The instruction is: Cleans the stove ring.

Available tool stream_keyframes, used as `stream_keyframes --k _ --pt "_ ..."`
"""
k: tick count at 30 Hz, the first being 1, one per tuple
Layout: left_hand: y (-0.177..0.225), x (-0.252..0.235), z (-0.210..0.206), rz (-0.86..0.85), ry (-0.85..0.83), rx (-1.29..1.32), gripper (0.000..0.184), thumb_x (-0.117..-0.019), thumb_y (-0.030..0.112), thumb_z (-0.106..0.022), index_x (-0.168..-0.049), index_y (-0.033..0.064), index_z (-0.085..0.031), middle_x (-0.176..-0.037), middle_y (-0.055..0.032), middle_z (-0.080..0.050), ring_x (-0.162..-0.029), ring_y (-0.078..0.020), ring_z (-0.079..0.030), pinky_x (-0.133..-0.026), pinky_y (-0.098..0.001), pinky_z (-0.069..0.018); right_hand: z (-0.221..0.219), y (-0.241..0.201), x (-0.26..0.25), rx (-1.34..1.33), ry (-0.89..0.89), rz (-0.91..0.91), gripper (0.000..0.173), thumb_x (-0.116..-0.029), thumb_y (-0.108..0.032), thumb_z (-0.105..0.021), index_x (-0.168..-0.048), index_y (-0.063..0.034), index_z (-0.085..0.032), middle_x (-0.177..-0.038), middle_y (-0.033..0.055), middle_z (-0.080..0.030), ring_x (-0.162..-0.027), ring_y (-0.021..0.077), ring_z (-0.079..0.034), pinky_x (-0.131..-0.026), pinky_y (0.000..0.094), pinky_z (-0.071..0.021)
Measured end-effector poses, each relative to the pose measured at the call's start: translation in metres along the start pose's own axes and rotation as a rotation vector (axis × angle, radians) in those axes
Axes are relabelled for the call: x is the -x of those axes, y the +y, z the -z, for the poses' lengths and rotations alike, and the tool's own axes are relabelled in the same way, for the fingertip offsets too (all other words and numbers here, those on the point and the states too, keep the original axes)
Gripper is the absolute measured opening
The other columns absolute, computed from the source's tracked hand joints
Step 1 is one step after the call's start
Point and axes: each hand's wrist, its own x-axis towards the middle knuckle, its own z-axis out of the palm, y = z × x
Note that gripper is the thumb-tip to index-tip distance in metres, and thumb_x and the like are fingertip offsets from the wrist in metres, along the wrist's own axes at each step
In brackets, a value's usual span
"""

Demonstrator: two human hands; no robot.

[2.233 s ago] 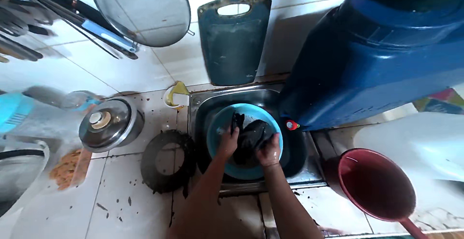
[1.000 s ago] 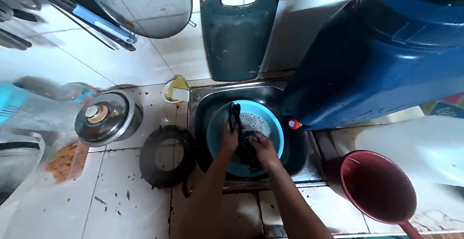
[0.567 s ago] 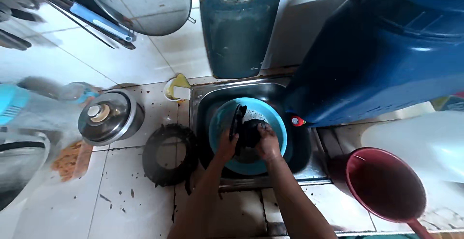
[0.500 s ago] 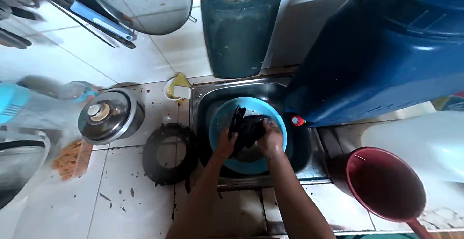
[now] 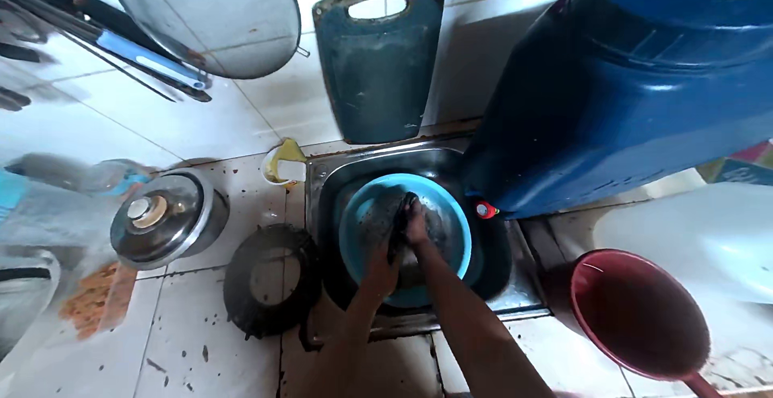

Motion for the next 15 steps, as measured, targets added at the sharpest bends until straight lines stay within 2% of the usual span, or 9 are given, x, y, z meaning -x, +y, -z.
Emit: stream_keyframes --k 2,4,7,9,11,12,13,14,15 --pt "0.004 -0.001 -0.001 0.014 0.002 -0.02 0.058 -0.1069 0.01 -0.049 -0.16 0.0031 -0.028 -0.147 -0.0278 -0.05 -0.131 -0.0354 -0.055 -0.112 -0.0438 -0.044 -0.008 -0.003 -0.003 0.131 0.12 -0.03 0.048 -0.1122 -0.02 -0.039 -0.153 0.0059 -0.037 -0.144 0.0319 -0.053 -0.132 0.0435 -0.056 -0.112 0.0529 -0.0436" --pt "0.001 0.0 0.0 0.021 0.017 -0.018 0.056 -0.1069 0.008 -0.048 -0.159 0.0009 -0.029 -0.146 -0.0279 -0.05 -0.132 -0.035 -0.055 -0.112 -0.0431 -0.0434 -0.004 -0.018 -0.005 0.205 0.147 -0.116 0.044 -0.113 -0.024 -0.036 -0.144 0.0052 -0.048 -0.129 0.029 -0.064 -0.121 0.0417 -0.064 -0.104 0.0543 -0.0488" --pt "-0.003 -0.001 0.005 0.031 0.045 -0.019 0.051 -0.1082 0.011 -0.047 -0.156 -0.0022 -0.034 -0.144 -0.0277 -0.053 -0.133 -0.0341 -0.055 -0.114 -0.0437 -0.042 0.007 -0.016 -0.019 0.089 0.105 -0.294 0.05 -0.1142 -0.028 -0.029 -0.132 0.0068 -0.06 -0.134 0.029 -0.062 -0.128 0.0405 -0.059 -0.109 0.0538 -0.0437" --pt "-0.011 -0.004 0.011 0.018 0.073 0.049 0.054 -0.1075 0.011 -0.049 -0.157 -0.0023 -0.032 -0.147 -0.0274 -0.051 -0.136 -0.0328 -0.053 -0.115 -0.043 -0.0409 0.015 0.0 -0.025 -0.184 0.19 -0.393 0.053 -0.1136 -0.033 -0.034 -0.121 0.0084 -0.066 -0.126 0.0283 -0.065 -0.12 0.0382 -0.061 -0.104 0.0535 -0.0466" --pt "-0.022 -0.01 0.018 0.039 0.159 0.205 0.057 -0.1059 0.009 -0.052 -0.157 -0.0039 -0.03 -0.147 -0.0286 -0.051 -0.134 -0.033 -0.054 -0.113 -0.0443 -0.0433 0.025 0.014 -0.013 -0.257 0.091 -0.309 0.04 -0.1103 -0.025 -0.046 -0.117 0.0083 -0.066 -0.115 0.0259 -0.067 -0.106 0.0326 -0.064 -0.095 0.0496 -0.0503" --pt "-0.027 -0.014 0.021 0.068 0.202 0.294 0.059 -0.1051 0.008 -0.053 -0.157 -0.0036 -0.029 -0.146 -0.0285 -0.051 -0.132 -0.0323 -0.055 -0.112 -0.0442 -0.0445 0.028 0.019 -0.002 -0.194 -0.075 -0.201 0.032 -0.108 -0.019 -0.051 -0.12 0.0074 -0.065 -0.114 0.0228 -0.067 -0.103 0.0275 -0.063 -0.093 0.0444 -0.0506" --pt "-0.031 -0.019 0.024 0.114 0.242 0.369 0.059 -0.1046 0.007 -0.053 -0.157 -0.0026 -0.029 -0.141 -0.0277 -0.054 -0.125 -0.031 -0.059 -0.107 -0.0438 -0.0482 0.027 0.026 0.008 -0.038 -0.283 -0.073 0.031 -0.1055 -0.016 -0.055 -0.127 0.0048 -0.063 -0.124 0.0199 -0.065 -0.112 0.0249 -0.062 -0.099 0.0417 -0.0496" --pt "-0.034 -0.025 0.026 0.151 0.266 0.431 0.058 -0.1044 0.007 -0.054 -0.157 -0.0014 -0.029 -0.133 -0.0263 -0.058 -0.114 -0.0287 -0.063 -0.099 -0.0426 -0.0521 0.024 0.03 0.016 0.21 -0.468 0.047 0.039 -0.1036 -0.018 -0.059 -0.138 -0.0007 -0.058 -0.144 0.0187 -0.056 -0.132 0.0284 -0.054 -0.111 0.0452 -0.0438" --pt "-0.036 -0.03 0.026 0.176 0.278 0.476 0.056 -0.1044 0.008 -0.054 -0.155 -0.0008 -0.032 -0.123 -0.0238 -0.061 -0.103 -0.0256 -0.064 -0.091 -0.0407 -0.054 0.016 0.029 0.023 0.496 -0.571 0.128 0.047 -0.1036 -0.024 -0.06 -0.147 -0.0083 -0.053 -0.16 0.0213 -0.038 -0.146 0.04 -0.038 -0.117 0.0565 -0.0364"
